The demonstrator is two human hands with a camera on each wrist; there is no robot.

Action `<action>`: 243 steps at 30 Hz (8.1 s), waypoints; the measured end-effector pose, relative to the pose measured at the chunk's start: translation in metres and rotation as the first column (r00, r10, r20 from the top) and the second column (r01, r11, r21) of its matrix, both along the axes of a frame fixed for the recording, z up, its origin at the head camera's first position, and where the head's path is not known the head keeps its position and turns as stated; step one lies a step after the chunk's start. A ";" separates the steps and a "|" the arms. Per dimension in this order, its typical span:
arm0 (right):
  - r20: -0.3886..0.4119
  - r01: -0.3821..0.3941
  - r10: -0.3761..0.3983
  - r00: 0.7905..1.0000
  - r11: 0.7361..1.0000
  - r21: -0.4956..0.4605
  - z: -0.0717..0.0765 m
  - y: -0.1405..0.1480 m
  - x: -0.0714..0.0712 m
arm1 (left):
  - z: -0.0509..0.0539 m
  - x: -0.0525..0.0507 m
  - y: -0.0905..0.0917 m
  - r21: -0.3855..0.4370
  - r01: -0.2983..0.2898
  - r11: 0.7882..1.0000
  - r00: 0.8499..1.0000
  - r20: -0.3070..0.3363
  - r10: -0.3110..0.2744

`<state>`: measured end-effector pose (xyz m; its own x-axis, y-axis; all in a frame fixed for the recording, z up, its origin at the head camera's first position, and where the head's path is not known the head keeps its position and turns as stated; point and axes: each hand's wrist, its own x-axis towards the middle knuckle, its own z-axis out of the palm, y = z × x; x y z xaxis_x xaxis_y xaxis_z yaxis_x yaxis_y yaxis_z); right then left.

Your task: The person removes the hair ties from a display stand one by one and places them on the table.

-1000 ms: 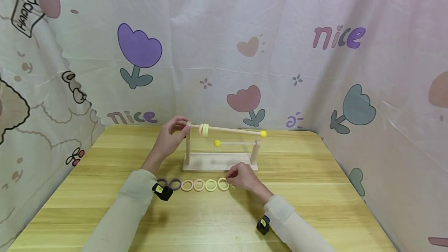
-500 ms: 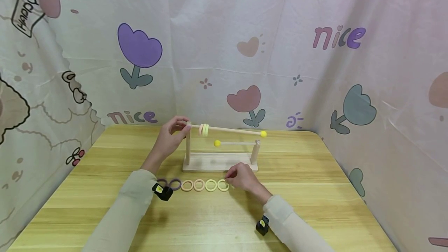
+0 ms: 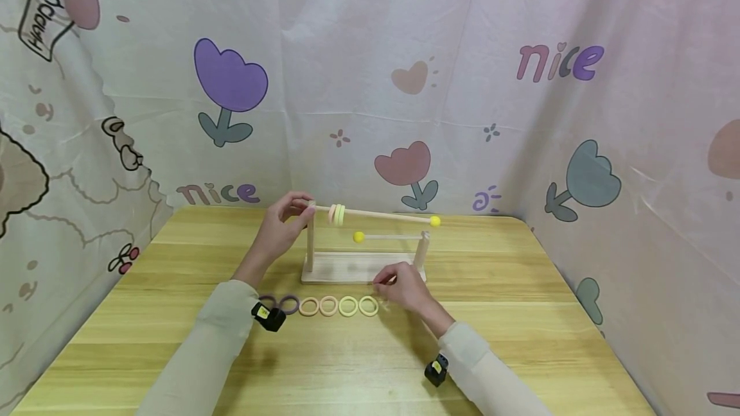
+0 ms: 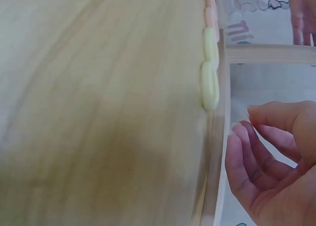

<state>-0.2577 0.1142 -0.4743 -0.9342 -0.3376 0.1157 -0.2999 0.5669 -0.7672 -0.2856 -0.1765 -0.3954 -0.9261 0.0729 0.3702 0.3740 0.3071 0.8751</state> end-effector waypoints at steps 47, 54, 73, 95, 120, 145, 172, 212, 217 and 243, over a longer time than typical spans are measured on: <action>-0.286 0.114 -0.218 0.933 0.934 -0.339 0.076 -0.057 -0.015 | -0.002 -0.002 -0.002 0.023 0.015 1.000 1.000 -0.026 -0.014; -0.297 0.103 -0.230 0.927 0.916 -0.387 0.078 -0.071 -0.017 | -0.001 -0.001 -0.002 0.023 0.023 0.999 1.000 -0.015 -0.022; -0.334 0.200 -0.330 0.883 0.908 -0.367 0.079 -0.093 -0.019 | 0.000 0.000 -0.003 0.024 0.024 0.999 1.000 -0.011 -0.024; -0.319 0.219 -0.358 0.878 0.891 -0.399 0.077 -0.081 -0.019 | -0.001 -0.003 0.000 0.039 0.025 0.999 0.999 -0.022 -0.024; -0.336 0.328 -0.489 0.805 0.838 -0.436 0.069 -0.040 -0.020 | -0.001 -0.001 -0.001 0.020 0.019 1.000 1.000 -0.007 -0.019; -0.230 0.395 -0.539 0.810 0.792 -0.465 0.065 0.010 -0.023 | 0.001 0.001 -0.001 0.024 0.008 1.000 1.000 0.004 -0.008; -0.215 0.496 -0.624 0.752 0.749 -0.438 0.064 0.045 -0.021 | 0.002 0.002 -0.001 0.017 0.017 1.000 1.000 0.002 -0.017; -0.152 0.486 -0.597 0.788 0.755 -0.440 0.068 0.089 -0.023 | -0.001 -0.001 -0.001 0.017 0.019 1.000 1.000 0.003 -0.019; -0.115 0.470 -0.542 0.832 0.801 -0.371 0.075 0.097 -0.016 | -0.001 -0.001 0.000 0.014 0.016 1.000 1.000 0.007 -0.016; 0.020 -0.179 0.180 0.984 0.984 -0.009 0.054 0.091 -0.009 | 0.001 0.000 0.000 0.006 0.012 1.000 1.000 0.018 -0.012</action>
<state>-0.2669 0.2050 -0.4202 -0.8607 -0.4992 0.0996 -0.3800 0.4999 -0.7782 -0.2852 -0.1767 -0.3944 -0.9316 0.0820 0.3542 0.3620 0.2976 0.8834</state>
